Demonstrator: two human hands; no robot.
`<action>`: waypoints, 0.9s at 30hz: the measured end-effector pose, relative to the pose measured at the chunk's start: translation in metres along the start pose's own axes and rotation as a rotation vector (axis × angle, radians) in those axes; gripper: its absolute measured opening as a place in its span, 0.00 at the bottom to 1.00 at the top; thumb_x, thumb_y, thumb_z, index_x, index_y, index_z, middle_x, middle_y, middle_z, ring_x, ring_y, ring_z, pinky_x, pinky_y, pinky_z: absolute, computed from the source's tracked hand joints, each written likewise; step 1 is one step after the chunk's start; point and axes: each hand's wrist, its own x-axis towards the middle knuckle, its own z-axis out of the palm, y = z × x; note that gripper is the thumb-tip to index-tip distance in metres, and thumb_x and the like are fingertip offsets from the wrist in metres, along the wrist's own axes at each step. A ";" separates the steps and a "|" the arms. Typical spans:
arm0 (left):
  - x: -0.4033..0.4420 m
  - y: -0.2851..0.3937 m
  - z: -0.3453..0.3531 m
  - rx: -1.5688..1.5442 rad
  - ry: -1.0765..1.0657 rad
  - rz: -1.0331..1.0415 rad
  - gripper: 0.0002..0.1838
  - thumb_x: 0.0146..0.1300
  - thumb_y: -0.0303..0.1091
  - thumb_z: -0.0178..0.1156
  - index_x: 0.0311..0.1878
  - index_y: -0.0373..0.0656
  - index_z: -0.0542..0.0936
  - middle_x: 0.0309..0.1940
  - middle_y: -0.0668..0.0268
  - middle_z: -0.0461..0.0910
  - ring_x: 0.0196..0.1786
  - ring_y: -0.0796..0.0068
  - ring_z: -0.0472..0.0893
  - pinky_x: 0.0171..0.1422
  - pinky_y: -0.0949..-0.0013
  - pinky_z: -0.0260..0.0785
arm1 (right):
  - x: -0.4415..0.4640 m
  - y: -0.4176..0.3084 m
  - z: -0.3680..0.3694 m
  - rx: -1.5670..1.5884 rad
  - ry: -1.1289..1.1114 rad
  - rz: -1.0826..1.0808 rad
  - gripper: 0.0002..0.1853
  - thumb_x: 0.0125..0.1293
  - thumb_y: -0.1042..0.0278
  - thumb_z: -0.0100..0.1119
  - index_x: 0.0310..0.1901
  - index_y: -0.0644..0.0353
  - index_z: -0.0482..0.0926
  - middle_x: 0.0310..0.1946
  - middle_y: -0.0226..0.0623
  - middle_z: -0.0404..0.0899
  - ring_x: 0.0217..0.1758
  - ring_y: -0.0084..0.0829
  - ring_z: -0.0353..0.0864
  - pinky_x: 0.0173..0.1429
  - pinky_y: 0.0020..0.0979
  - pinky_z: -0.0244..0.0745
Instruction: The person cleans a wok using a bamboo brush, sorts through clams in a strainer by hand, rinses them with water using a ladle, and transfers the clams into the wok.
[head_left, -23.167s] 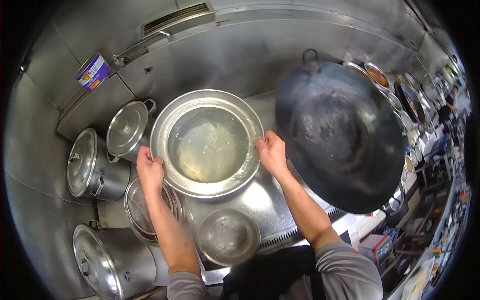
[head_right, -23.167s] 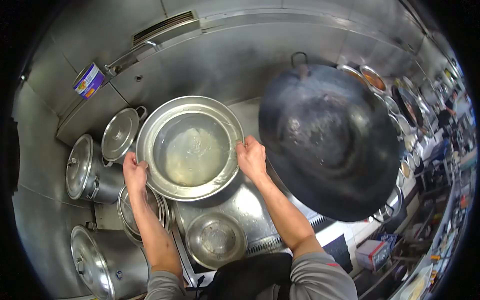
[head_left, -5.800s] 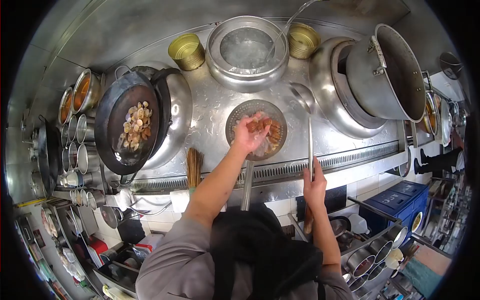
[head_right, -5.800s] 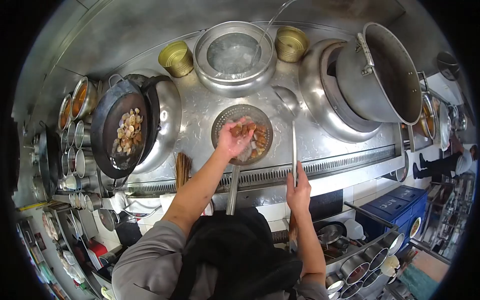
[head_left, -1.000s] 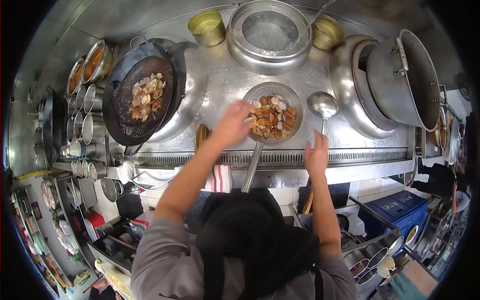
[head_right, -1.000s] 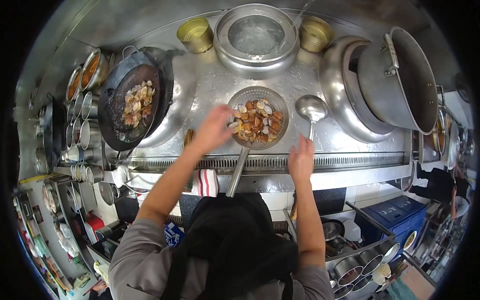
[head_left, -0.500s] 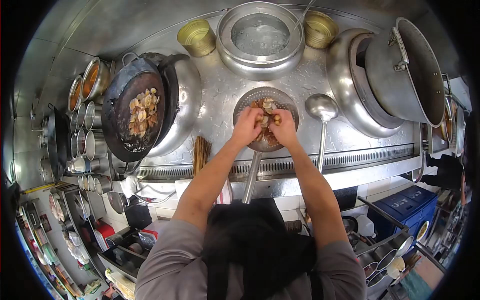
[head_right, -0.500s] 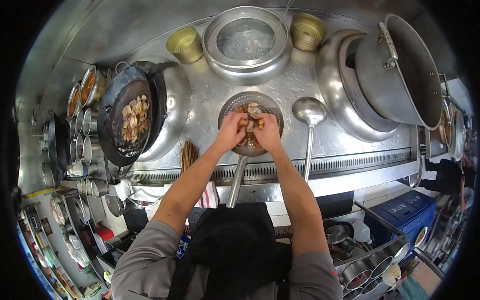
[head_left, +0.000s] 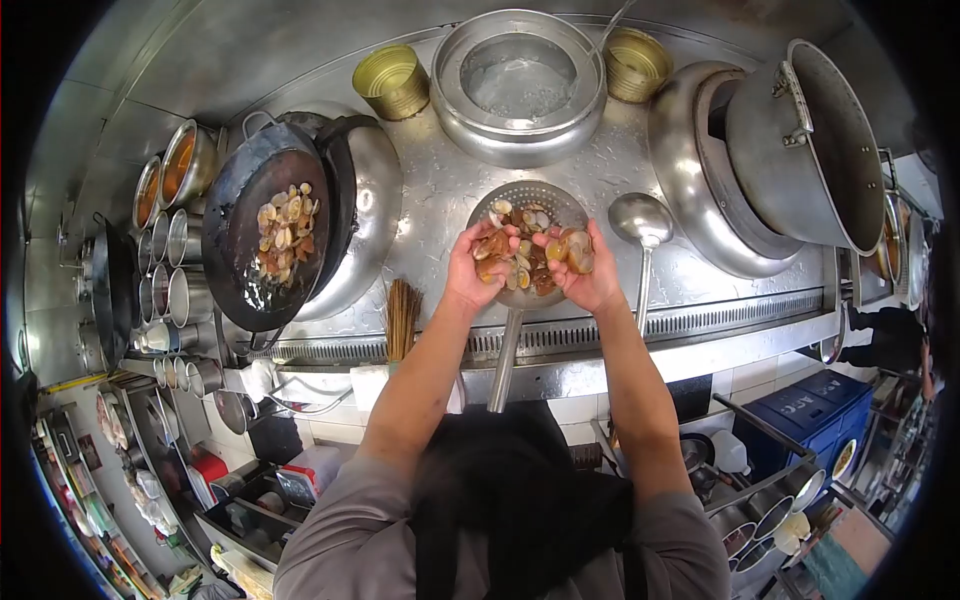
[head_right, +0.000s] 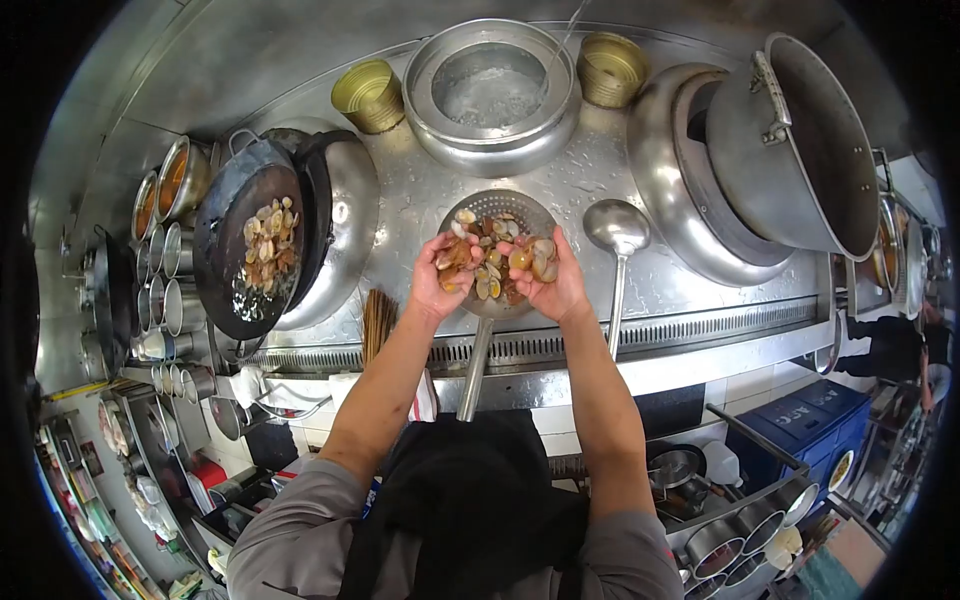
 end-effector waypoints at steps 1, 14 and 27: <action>-0.001 -0.001 0.001 -0.007 0.002 0.006 0.19 0.77 0.45 0.51 0.58 0.43 0.80 0.52 0.57 0.84 0.53 0.58 0.85 0.28 0.73 0.75 | -0.001 0.000 0.001 0.018 -0.003 0.003 0.37 0.78 0.30 0.36 0.56 0.60 0.77 0.54 0.51 0.85 0.34 0.37 0.89 0.34 0.31 0.84; -0.014 -0.005 0.026 0.309 0.013 0.000 0.24 0.79 0.50 0.51 0.70 0.49 0.71 0.62 0.54 0.79 0.65 0.53 0.81 0.43 0.65 0.87 | -0.003 0.009 0.004 -0.074 0.116 0.043 0.31 0.76 0.33 0.48 0.59 0.56 0.77 0.52 0.43 0.86 0.47 0.41 0.89 0.48 0.41 0.88; -0.016 -0.012 0.042 0.550 0.204 0.046 0.36 0.77 0.68 0.42 0.70 0.48 0.70 0.57 0.60 0.82 0.54 0.67 0.86 0.46 0.67 0.86 | 0.000 0.014 -0.006 -0.165 0.146 0.005 0.21 0.77 0.45 0.52 0.57 0.53 0.78 0.51 0.38 0.86 0.46 0.35 0.88 0.45 0.39 0.84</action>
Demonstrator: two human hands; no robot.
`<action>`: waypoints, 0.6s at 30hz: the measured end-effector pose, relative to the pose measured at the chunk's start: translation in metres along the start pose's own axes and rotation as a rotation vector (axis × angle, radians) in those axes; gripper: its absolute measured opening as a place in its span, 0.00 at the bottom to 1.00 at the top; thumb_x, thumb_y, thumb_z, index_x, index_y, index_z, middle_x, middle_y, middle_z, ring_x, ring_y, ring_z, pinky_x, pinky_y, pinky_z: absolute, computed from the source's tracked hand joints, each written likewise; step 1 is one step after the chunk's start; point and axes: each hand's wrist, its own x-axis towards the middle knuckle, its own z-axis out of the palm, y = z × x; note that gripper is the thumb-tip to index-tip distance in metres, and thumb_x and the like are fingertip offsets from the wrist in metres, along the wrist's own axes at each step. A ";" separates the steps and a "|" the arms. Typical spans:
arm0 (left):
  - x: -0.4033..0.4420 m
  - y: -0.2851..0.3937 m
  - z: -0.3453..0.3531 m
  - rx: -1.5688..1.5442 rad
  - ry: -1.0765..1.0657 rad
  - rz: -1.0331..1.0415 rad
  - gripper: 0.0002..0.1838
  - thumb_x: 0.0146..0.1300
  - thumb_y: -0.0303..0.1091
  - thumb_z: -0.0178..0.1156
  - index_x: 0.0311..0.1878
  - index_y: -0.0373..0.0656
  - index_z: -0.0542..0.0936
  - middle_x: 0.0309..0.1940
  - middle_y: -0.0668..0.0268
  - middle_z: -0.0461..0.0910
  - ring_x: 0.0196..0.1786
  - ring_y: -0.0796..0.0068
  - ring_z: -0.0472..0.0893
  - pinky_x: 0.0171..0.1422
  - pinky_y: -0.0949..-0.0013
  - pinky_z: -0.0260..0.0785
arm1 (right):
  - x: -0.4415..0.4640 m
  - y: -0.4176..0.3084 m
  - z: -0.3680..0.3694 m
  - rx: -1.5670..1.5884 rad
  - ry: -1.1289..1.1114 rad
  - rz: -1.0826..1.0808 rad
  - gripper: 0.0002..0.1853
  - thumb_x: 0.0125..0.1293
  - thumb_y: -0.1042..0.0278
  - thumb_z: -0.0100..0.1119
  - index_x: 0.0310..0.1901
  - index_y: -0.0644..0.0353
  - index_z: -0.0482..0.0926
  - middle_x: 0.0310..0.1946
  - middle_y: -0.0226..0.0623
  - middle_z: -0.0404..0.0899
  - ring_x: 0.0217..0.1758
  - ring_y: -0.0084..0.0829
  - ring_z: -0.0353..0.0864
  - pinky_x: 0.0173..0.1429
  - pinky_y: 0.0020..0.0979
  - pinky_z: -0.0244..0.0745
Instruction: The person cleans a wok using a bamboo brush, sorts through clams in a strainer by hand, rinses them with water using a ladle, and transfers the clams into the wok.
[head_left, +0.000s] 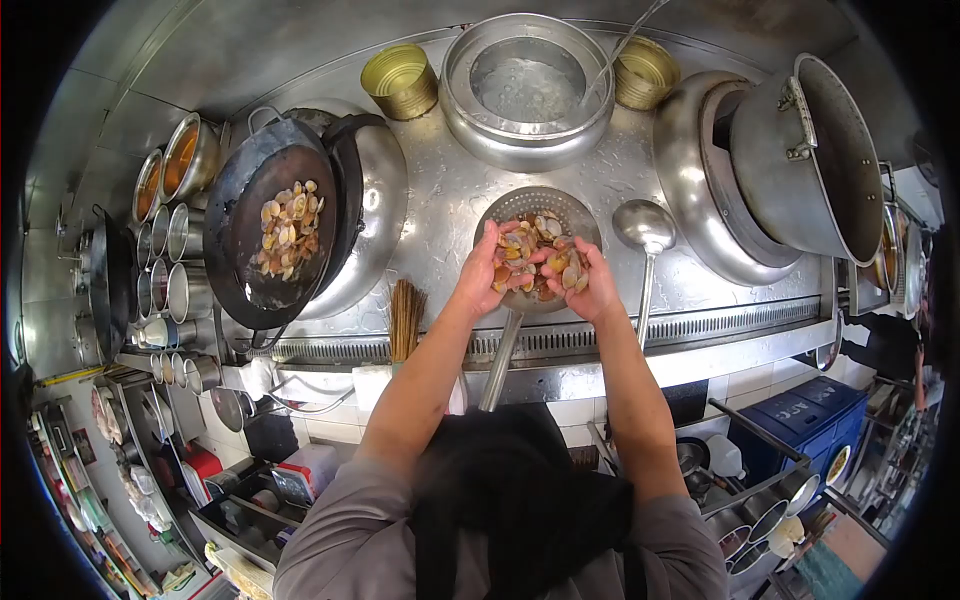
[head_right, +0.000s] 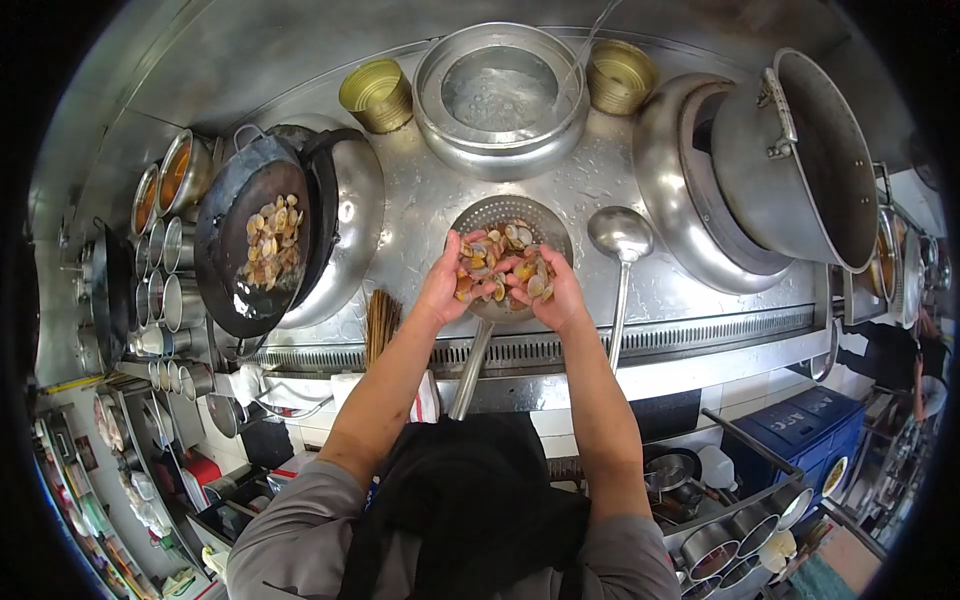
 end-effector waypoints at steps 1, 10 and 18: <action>0.002 -0.001 -0.002 0.020 0.016 -0.007 0.36 0.76 0.69 0.41 0.69 0.48 0.72 0.56 0.60 0.83 0.53 0.67 0.86 0.45 0.67 0.85 | 0.003 0.002 -0.002 -0.021 0.011 -0.023 0.20 0.76 0.47 0.52 0.57 0.52 0.77 0.50 0.37 0.86 0.45 0.35 0.88 0.44 0.38 0.84; 0.017 -0.007 -0.034 -0.258 0.058 -0.019 0.45 0.67 0.81 0.36 0.56 0.47 0.78 0.45 0.59 0.85 0.43 0.66 0.85 0.28 0.80 0.70 | 0.004 0.005 0.019 -0.206 0.110 -0.057 0.17 0.75 0.55 0.58 0.60 0.51 0.75 0.49 0.34 0.84 0.42 0.34 0.86 0.40 0.36 0.81; 0.015 0.018 -0.049 -0.328 0.018 0.014 0.36 0.72 0.71 0.46 0.59 0.46 0.76 0.50 0.55 0.83 0.50 0.59 0.85 0.33 0.75 0.78 | 0.009 -0.002 0.018 -0.065 0.121 0.046 0.27 0.77 0.36 0.49 0.56 0.53 0.76 0.47 0.37 0.87 0.40 0.33 0.86 0.40 0.33 0.79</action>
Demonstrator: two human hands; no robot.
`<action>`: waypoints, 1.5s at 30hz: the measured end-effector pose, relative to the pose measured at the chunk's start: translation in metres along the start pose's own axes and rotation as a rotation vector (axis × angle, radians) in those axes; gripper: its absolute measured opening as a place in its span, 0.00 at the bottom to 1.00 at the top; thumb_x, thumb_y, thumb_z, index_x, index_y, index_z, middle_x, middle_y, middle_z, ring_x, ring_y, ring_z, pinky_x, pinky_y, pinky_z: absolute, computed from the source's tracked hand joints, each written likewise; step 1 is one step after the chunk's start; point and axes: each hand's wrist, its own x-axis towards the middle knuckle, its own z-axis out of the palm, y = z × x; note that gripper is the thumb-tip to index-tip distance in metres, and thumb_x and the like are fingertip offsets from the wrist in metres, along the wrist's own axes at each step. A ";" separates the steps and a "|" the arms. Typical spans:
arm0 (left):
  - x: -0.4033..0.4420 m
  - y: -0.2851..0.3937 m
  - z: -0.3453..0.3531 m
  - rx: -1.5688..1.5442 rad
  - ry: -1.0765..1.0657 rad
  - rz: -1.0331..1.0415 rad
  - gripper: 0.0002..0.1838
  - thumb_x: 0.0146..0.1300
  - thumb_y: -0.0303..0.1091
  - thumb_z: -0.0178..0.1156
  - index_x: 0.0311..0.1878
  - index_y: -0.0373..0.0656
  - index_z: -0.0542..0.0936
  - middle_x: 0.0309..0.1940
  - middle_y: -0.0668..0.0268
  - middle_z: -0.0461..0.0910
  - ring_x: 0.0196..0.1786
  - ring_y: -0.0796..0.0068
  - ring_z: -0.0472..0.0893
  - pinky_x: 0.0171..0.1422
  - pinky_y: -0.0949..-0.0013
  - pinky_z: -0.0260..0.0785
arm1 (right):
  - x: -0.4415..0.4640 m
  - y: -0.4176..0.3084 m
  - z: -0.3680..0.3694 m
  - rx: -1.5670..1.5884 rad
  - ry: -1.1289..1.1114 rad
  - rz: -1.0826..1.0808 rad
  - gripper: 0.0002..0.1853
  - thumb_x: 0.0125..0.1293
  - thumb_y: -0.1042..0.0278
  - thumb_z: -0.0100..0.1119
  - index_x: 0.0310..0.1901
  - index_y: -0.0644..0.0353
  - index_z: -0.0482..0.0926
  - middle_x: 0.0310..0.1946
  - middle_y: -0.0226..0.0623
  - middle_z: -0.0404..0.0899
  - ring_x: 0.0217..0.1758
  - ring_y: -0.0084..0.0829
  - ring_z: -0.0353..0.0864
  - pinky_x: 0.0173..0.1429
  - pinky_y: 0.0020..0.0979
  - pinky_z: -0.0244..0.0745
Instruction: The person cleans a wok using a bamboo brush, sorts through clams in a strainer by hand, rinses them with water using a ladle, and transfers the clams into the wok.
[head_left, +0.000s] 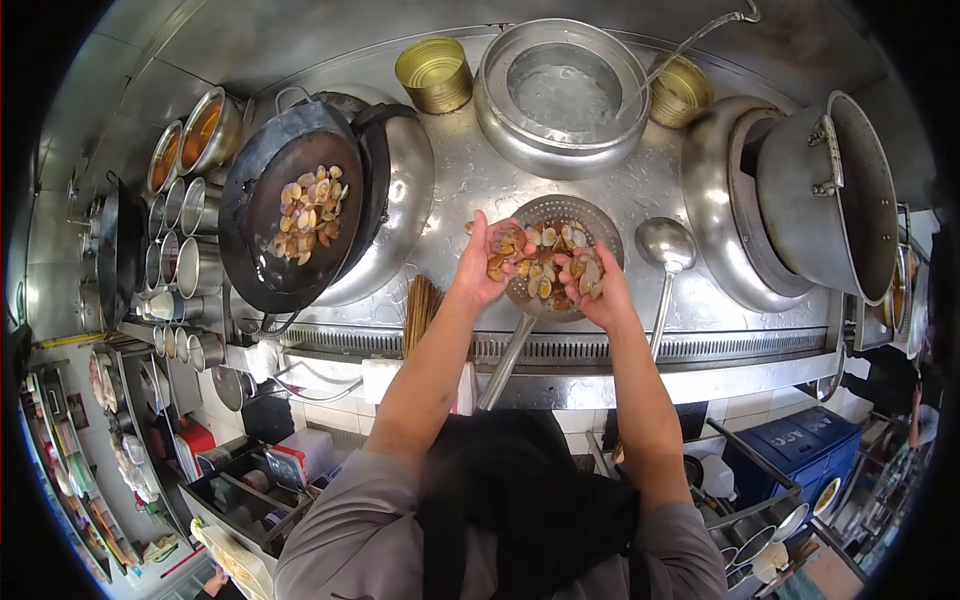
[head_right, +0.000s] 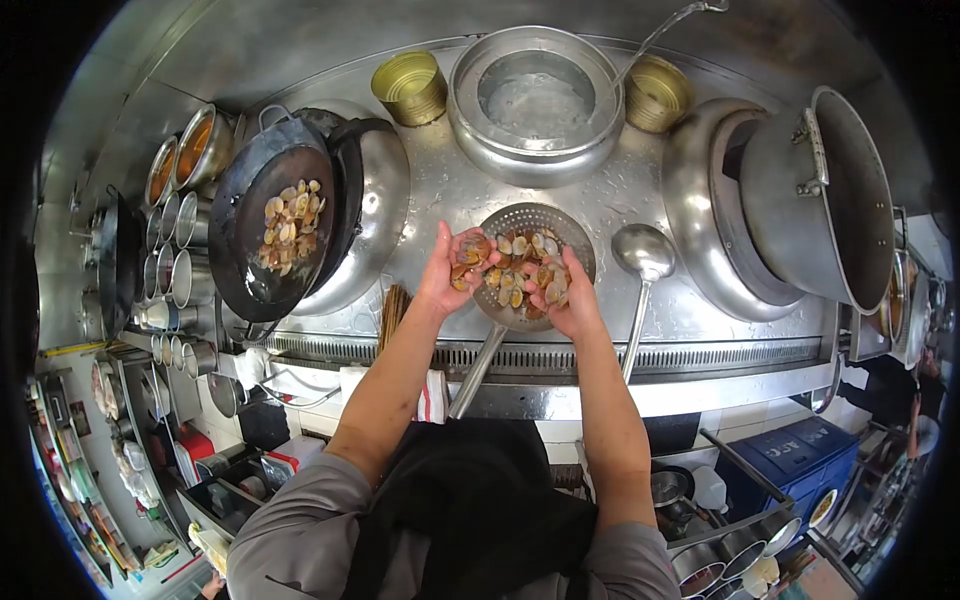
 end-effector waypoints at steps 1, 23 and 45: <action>-0.001 -0.002 0.002 0.007 -0.014 0.001 0.33 0.73 0.68 0.49 0.60 0.46 0.76 0.52 0.55 0.82 0.53 0.57 0.85 0.37 0.72 0.82 | 0.000 -0.001 0.002 0.044 -0.010 0.009 0.29 0.77 0.35 0.46 0.56 0.54 0.77 0.49 0.39 0.87 0.40 0.33 0.87 0.40 0.31 0.80; 0.034 -0.069 0.022 -0.211 -0.170 -0.065 0.25 0.77 0.56 0.50 0.62 0.50 0.80 0.57 0.63 0.83 0.60 0.63 0.81 0.67 0.51 0.73 | -0.010 0.013 0.097 -1.366 0.407 -1.018 0.28 0.78 0.42 0.51 0.51 0.65 0.82 0.49 0.56 0.82 0.44 0.56 0.86 0.47 0.53 0.82; 0.031 -0.043 0.026 -0.274 -0.260 -0.057 0.20 0.75 0.49 0.51 0.58 0.49 0.80 0.60 0.57 0.80 0.69 0.46 0.76 0.66 0.47 0.79 | -0.114 0.053 -0.112 -1.415 0.882 -0.747 0.26 0.73 0.72 0.56 0.70 0.72 0.67 0.65 0.67 0.72 0.67 0.64 0.73 0.70 0.51 0.69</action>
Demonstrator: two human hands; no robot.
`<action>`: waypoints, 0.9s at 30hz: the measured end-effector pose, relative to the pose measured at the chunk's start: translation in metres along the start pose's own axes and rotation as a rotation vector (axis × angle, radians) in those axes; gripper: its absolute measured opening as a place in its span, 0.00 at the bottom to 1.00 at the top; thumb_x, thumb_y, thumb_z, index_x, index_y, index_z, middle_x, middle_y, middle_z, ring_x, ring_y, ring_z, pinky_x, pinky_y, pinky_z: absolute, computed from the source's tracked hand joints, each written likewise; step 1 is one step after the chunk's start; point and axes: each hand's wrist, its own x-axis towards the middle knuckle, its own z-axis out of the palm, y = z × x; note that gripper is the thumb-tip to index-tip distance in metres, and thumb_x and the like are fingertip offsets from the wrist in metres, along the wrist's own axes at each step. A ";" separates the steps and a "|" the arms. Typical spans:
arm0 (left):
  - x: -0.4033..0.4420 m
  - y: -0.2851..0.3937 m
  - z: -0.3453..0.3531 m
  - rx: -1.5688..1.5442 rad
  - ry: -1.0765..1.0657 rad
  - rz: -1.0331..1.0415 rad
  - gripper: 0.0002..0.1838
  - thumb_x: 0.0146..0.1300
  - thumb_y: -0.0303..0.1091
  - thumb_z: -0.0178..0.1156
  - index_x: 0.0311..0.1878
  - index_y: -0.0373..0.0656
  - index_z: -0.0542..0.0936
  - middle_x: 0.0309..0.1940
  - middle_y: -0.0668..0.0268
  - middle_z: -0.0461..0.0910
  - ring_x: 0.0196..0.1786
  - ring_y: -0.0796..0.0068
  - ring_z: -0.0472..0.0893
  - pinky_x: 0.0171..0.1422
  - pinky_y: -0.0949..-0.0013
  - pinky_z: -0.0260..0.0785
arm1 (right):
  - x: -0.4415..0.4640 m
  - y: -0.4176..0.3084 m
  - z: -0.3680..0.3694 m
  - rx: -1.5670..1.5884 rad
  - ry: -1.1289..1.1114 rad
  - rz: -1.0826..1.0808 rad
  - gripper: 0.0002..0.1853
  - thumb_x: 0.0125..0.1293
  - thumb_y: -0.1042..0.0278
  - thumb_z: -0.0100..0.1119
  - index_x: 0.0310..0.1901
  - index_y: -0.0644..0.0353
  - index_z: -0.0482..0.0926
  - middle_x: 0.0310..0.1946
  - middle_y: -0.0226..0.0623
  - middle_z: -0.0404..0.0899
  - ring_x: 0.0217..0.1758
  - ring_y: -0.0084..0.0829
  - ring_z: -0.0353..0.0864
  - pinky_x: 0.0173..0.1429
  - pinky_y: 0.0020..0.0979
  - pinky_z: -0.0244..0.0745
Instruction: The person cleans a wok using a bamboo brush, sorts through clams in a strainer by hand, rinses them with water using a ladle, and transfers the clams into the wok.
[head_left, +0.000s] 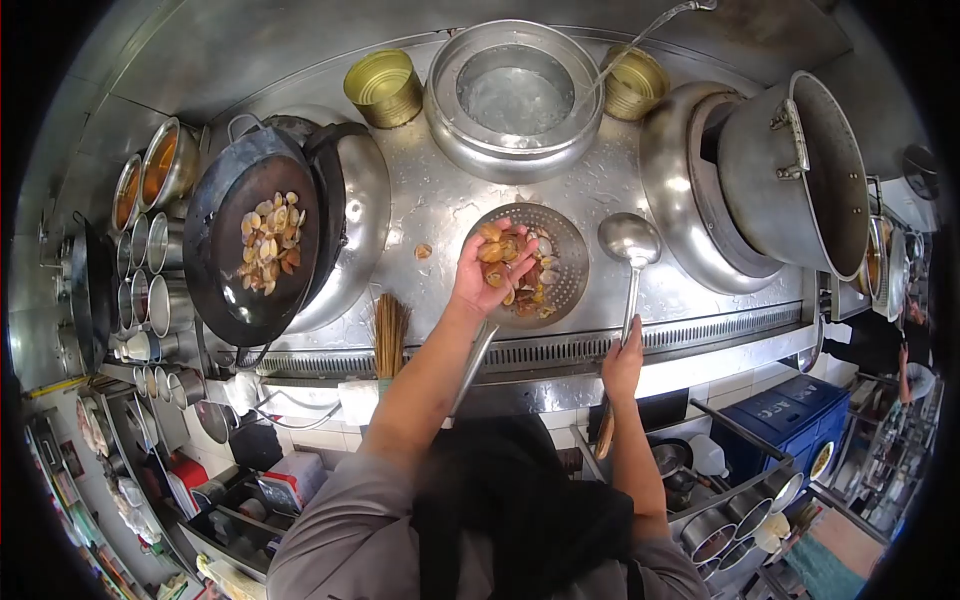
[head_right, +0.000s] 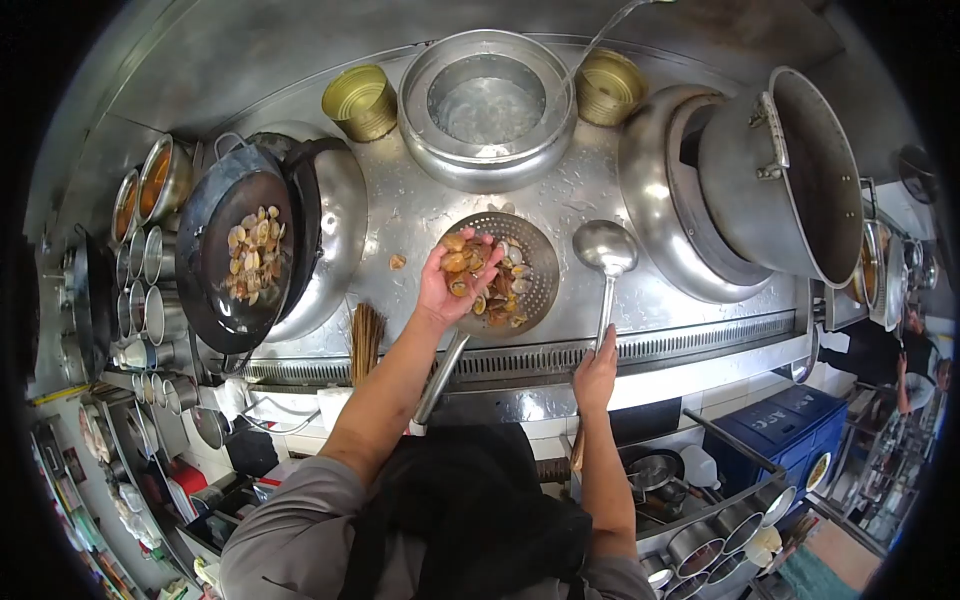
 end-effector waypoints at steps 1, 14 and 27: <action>-0.004 0.000 0.001 0.045 0.032 0.008 0.19 0.75 0.50 0.52 0.58 0.50 0.80 0.59 0.59 0.81 0.69 0.46 0.76 0.67 0.47 0.78 | -0.005 0.005 0.003 0.048 0.033 -0.041 0.26 0.74 0.73 0.55 0.71 0.72 0.66 0.64 0.68 0.73 0.67 0.65 0.74 0.70 0.50 0.69; -0.040 0.020 0.015 0.000 0.158 0.057 0.26 0.72 0.56 0.46 0.62 0.49 0.77 0.69 0.56 0.74 0.71 0.41 0.73 0.65 0.52 0.74 | 0.194 -0.206 0.007 0.184 -0.127 -0.217 0.21 0.76 0.66 0.53 0.62 0.73 0.73 0.53 0.67 0.81 0.59 0.64 0.80 0.63 0.51 0.75; -0.008 0.022 0.018 -0.110 0.011 0.041 0.26 0.72 0.52 0.40 0.61 0.50 0.79 0.68 0.56 0.75 0.72 0.42 0.71 0.75 0.40 0.64 | 0.170 -0.203 -0.014 1.283 -0.758 0.377 0.13 0.80 0.59 0.52 0.53 0.62 0.73 0.27 0.27 0.72 0.15 0.15 0.62 0.15 0.22 0.58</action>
